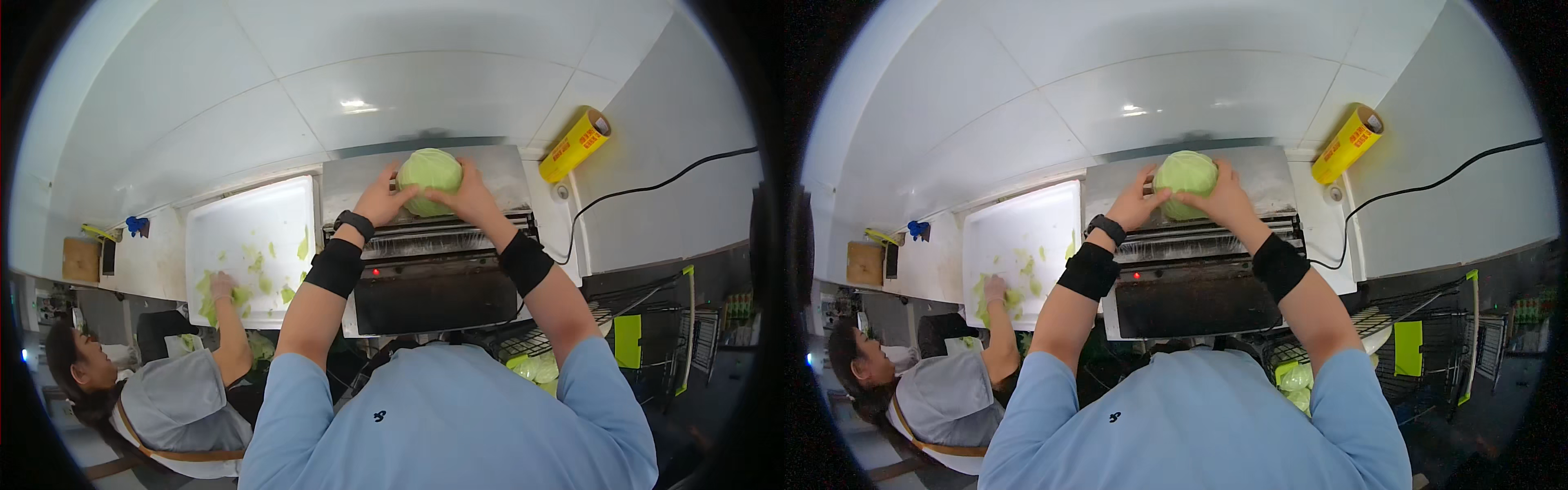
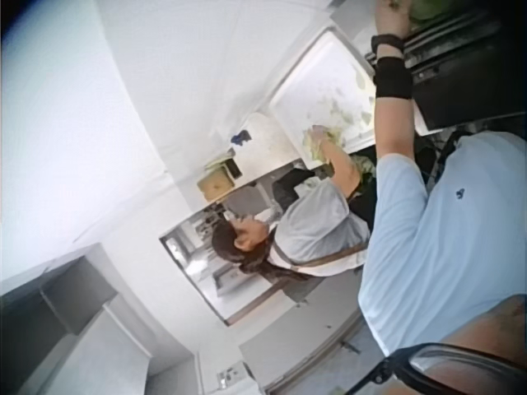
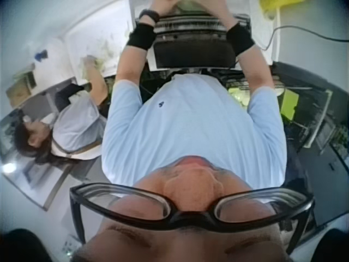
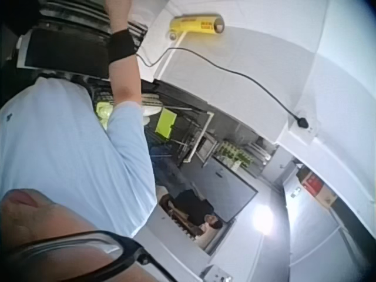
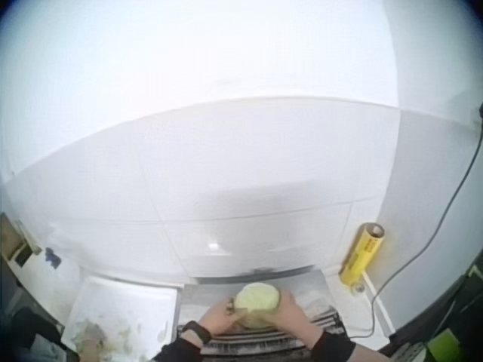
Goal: The person wraps cabbage in plastic film using a heat-sealing machine, places the wrapped items in a shopping cart, and subsequently peels outer leaves from additional cabbage on a tray.
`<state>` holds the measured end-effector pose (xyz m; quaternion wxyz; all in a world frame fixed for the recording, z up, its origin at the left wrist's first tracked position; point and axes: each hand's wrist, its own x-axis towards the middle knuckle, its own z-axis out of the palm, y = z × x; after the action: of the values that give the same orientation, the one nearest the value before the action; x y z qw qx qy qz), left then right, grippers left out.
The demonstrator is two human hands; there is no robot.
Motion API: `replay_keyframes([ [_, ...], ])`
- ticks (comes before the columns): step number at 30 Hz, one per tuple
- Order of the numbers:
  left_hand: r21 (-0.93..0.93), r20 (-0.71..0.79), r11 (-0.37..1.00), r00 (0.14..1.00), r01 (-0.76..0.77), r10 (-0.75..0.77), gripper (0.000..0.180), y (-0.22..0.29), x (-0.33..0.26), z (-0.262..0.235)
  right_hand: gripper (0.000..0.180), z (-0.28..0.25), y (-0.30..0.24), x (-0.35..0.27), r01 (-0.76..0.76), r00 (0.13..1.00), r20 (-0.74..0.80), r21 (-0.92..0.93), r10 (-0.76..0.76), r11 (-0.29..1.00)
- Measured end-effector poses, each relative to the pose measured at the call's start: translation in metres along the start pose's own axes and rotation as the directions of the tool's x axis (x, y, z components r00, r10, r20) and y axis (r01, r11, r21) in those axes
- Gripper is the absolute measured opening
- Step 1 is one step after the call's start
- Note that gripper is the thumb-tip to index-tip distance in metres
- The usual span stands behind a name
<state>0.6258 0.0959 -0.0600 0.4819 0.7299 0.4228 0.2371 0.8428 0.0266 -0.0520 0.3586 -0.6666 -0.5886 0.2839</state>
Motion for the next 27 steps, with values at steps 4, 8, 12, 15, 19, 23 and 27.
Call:
replay_keyframes([
  [4, 0.006, 0.110, 1.000, 0.994, -0.016, 0.015, 0.072, -0.001, -0.004, -0.003, 0.100, -0.008, -0.017, -0.014, -0.090, 0.995, 0.040, -0.023, 0.090, 0.996],
  [8, -0.065, 0.083, 0.996, 0.994, -0.064, 0.070, 0.067, 0.003, -0.006, 0.004, 0.105, -0.011, 0.004, -0.011, -0.032, 0.997, 0.062, -0.052, 0.036, 0.998],
  [12, 0.050, 0.030, 0.996, 0.997, -0.076, 0.075, 0.062, 0.008, -0.010, -0.002, 0.095, -0.020, 0.002, -0.006, -0.128, 0.988, 0.080, -0.059, 0.132, 0.990],
  [15, 0.008, -0.155, 0.999, 0.987, -0.040, 0.041, 0.057, 0.000, -0.011, -0.003, 0.088, -0.018, -0.002, -0.007, -0.006, 0.993, -0.117, 0.063, 0.014, 0.998],
  [19, -0.008, -0.129, 0.998, 0.990, -0.060, 0.058, 0.052, 0.008, -0.011, -0.006, 0.080, -0.012, 0.006, -0.004, 0.115, 0.990, -0.089, 0.044, -0.111, 0.992],
  [23, -0.038, -0.059, 0.998, 0.997, -0.059, 0.057, 0.050, 0.022, -0.011, 0.008, 0.072, -0.012, 0.008, -0.009, 0.062, 0.997, -0.052, 0.166, -0.054, 0.984],
  [27, 0.058, -0.027, 0.997, 0.998, -0.049, 0.050, 0.047, 0.014, -0.001, 0.008, 0.072, -0.011, 0.031, 0.002, 0.025, 1.000, -0.004, 0.282, -0.025, 0.959],
])
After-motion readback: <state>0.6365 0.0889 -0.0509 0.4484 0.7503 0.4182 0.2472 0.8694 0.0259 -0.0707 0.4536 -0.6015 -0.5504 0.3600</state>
